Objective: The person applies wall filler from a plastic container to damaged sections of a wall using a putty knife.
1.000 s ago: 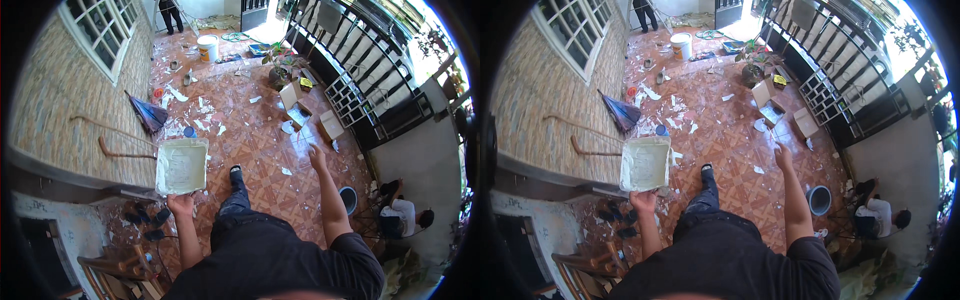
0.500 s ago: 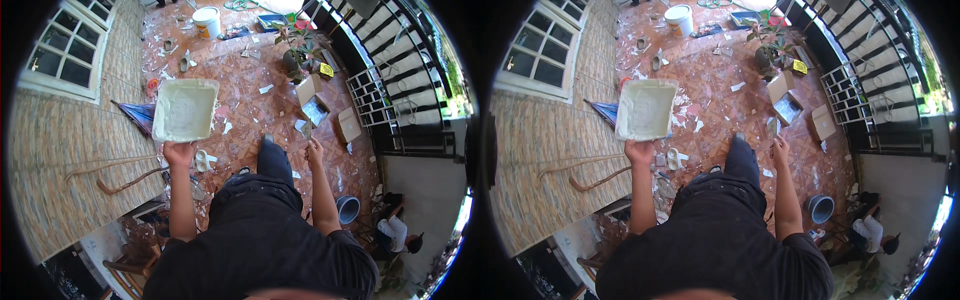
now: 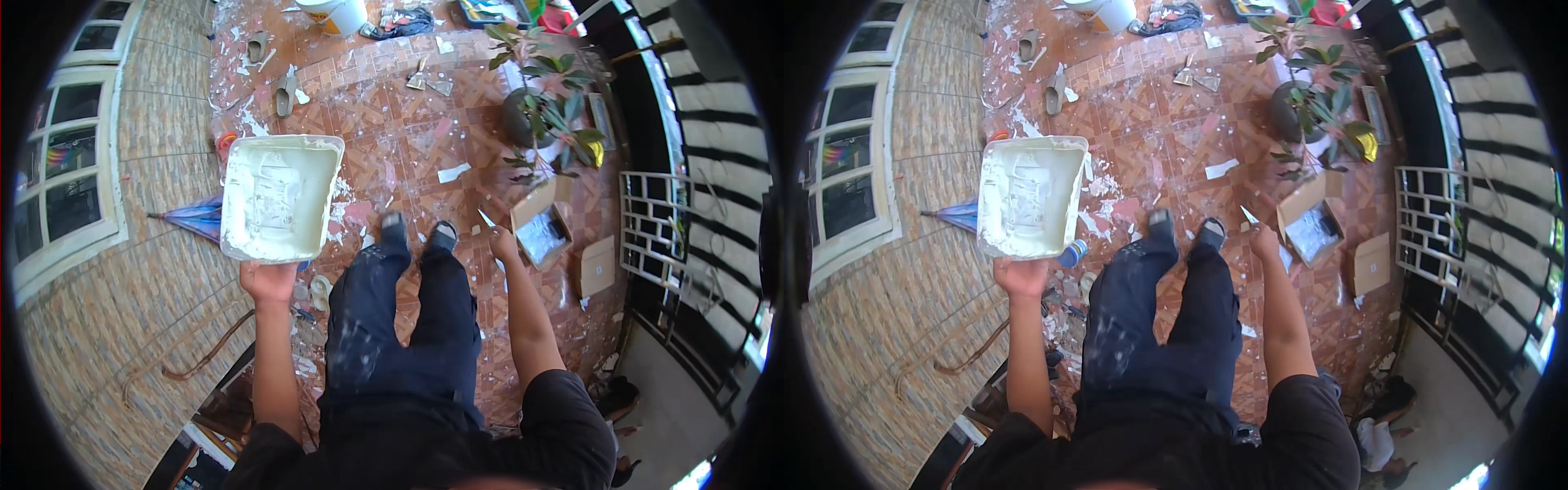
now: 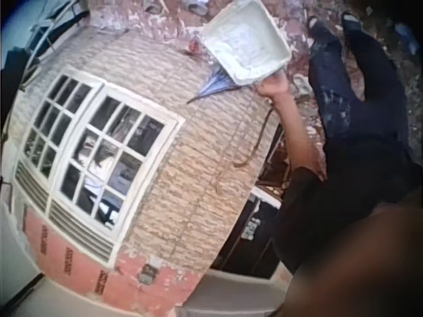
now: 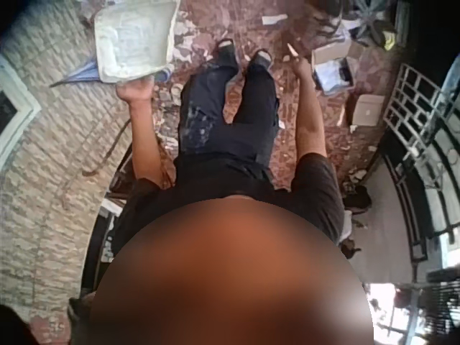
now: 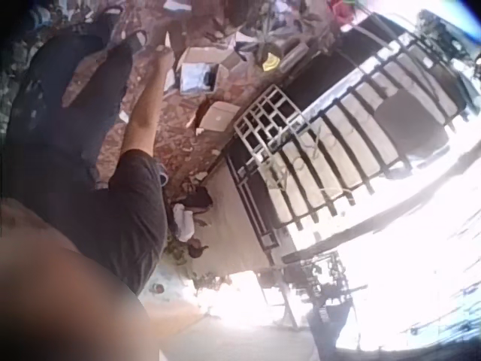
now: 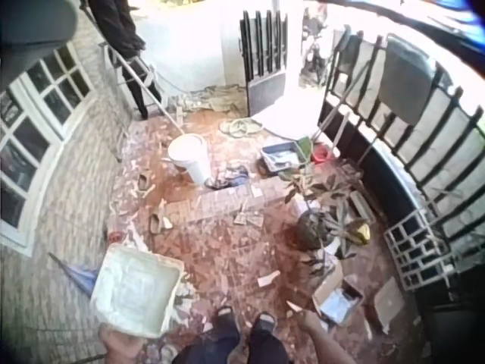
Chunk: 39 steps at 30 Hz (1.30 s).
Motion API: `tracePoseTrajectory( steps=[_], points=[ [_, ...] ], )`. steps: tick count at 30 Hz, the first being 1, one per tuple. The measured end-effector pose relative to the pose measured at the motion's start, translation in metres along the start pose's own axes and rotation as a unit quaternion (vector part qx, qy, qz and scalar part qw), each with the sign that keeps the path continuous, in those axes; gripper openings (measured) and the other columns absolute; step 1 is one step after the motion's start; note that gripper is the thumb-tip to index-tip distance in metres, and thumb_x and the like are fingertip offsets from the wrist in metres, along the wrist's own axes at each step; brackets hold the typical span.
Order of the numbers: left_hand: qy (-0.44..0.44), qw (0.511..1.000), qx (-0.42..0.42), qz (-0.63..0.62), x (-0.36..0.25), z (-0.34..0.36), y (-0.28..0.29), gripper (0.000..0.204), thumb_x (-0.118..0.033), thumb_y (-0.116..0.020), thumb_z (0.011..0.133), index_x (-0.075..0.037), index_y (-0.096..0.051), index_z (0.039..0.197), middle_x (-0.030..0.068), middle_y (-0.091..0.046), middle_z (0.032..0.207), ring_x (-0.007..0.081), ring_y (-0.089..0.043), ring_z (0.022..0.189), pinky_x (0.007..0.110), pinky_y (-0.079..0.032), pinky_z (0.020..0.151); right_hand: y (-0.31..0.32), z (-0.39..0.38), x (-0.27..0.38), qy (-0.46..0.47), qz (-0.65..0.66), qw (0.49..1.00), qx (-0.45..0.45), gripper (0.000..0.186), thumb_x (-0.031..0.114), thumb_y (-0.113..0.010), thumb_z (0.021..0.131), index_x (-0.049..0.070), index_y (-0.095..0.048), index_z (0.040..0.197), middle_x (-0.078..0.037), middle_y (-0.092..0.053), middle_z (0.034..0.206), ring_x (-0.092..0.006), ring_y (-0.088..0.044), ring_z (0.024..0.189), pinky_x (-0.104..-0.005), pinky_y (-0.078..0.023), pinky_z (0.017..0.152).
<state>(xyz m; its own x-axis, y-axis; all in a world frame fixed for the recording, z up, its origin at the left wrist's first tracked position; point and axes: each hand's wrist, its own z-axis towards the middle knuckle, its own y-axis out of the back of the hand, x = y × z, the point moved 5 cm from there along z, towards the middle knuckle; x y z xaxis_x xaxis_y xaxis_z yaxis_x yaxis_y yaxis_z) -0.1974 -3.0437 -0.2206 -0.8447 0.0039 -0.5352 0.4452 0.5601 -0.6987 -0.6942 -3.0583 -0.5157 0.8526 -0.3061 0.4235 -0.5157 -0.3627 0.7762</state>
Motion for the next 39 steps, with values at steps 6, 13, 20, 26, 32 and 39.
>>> tracePoseTrajectory(
  steps=[6, 13, 20, 26, 32, 39],
  points=[
    [-0.001, 0.997, -0.057, 0.061, 0.063, 0.142, 0.036, 0.081, -0.022, -0.055, 0.063, -0.007, -0.036, 0.14, 0.0124, -0.045, 0.137, 0.0321, -0.043, 0.127, 0.05, -0.034, 0.107, -0.07, 0.168, 0.007, -0.074, -0.136, 0.983, 0.103, 0.025, 0.018, -0.054, 0.084, 0.008, -0.066, 0.103, -0.021, -0.066, 0.1, -0.0376, -0.063, 0.094, -0.0479, -0.05, 0.084],
    [0.03, 0.99, -0.093, 0.106, 0.1, 0.284, 0.096, 0.08, -0.024, -0.054, 0.062, -0.004, -0.037, 0.138, 0.0117, -0.045, 0.137, 0.033, -0.041, 0.128, 0.053, -0.029, 0.108, -0.154, 0.323, 0.019, -0.097, -0.182, 0.972, 0.111, 0.022, 0.014, -0.051, 0.085, 0.007, -0.063, 0.103, -0.019, -0.066, 0.095, -0.0374, -0.064, 0.091, -0.0461, -0.053, 0.077],
    [0.145, 0.983, -0.06, 0.099, 0.087, 0.367, 0.097, 0.082, -0.021, -0.049, 0.06, -0.007, -0.035, 0.14, 0.0141, -0.043, 0.139, 0.0348, -0.04, 0.129, 0.056, -0.03, 0.107, -0.202, 0.341, 0.022, -0.157, -0.229, 0.941, 0.194, 0.031, 0.014, -0.051, 0.085, 0.01, -0.056, 0.116, -0.02, -0.065, 0.098, -0.0376, -0.065, 0.092, -0.0467, -0.053, 0.079],
    [0.172, 0.971, 0.001, 0.168, 0.065, 0.403, 0.084, 0.071, -0.022, -0.053, 0.069, -0.006, -0.041, 0.137, 0.0094, -0.049, 0.135, 0.0314, -0.042, 0.128, 0.054, -0.028, 0.109, -0.167, 0.381, 0.049, -0.21, -0.247, 0.925, 0.198, 0.02, 0.014, -0.055, 0.085, 0.004, -0.065, 0.1, -0.018, -0.065, 0.101, -0.0347, -0.065, 0.094, -0.042, -0.054, 0.078],
    [0.196, 0.972, 0.004, 0.13, 0.073, 0.417, 0.076, 0.07, -0.021, -0.052, 0.069, -0.006, -0.041, 0.136, 0.0089, -0.049, 0.135, 0.0307, -0.043, 0.126, 0.054, -0.029, 0.108, -0.166, 0.403, 0.041, -0.172, -0.277, 0.923, 0.204, 0.019, 0.014, -0.051, 0.088, 0.006, -0.065, 0.098, -0.018, -0.065, 0.1, -0.0339, -0.065, 0.094, -0.0416, -0.054, 0.079],
    [0.163, 0.978, -0.037, 0.122, 0.078, 0.418, 0.086, 0.073, -0.021, -0.052, 0.068, -0.006, -0.039, 0.138, 0.0107, -0.048, 0.136, 0.0313, -0.042, 0.127, 0.055, -0.028, 0.109, -0.178, 0.387, 0.038, -0.122, -0.326, 0.855, 0.384, 0.032, 0.025, -0.059, 0.085, 0.01, -0.061, 0.114, -0.016, -0.059, 0.118, -0.0319, -0.057, 0.113, -0.0464, -0.051, 0.085]
  ],
)
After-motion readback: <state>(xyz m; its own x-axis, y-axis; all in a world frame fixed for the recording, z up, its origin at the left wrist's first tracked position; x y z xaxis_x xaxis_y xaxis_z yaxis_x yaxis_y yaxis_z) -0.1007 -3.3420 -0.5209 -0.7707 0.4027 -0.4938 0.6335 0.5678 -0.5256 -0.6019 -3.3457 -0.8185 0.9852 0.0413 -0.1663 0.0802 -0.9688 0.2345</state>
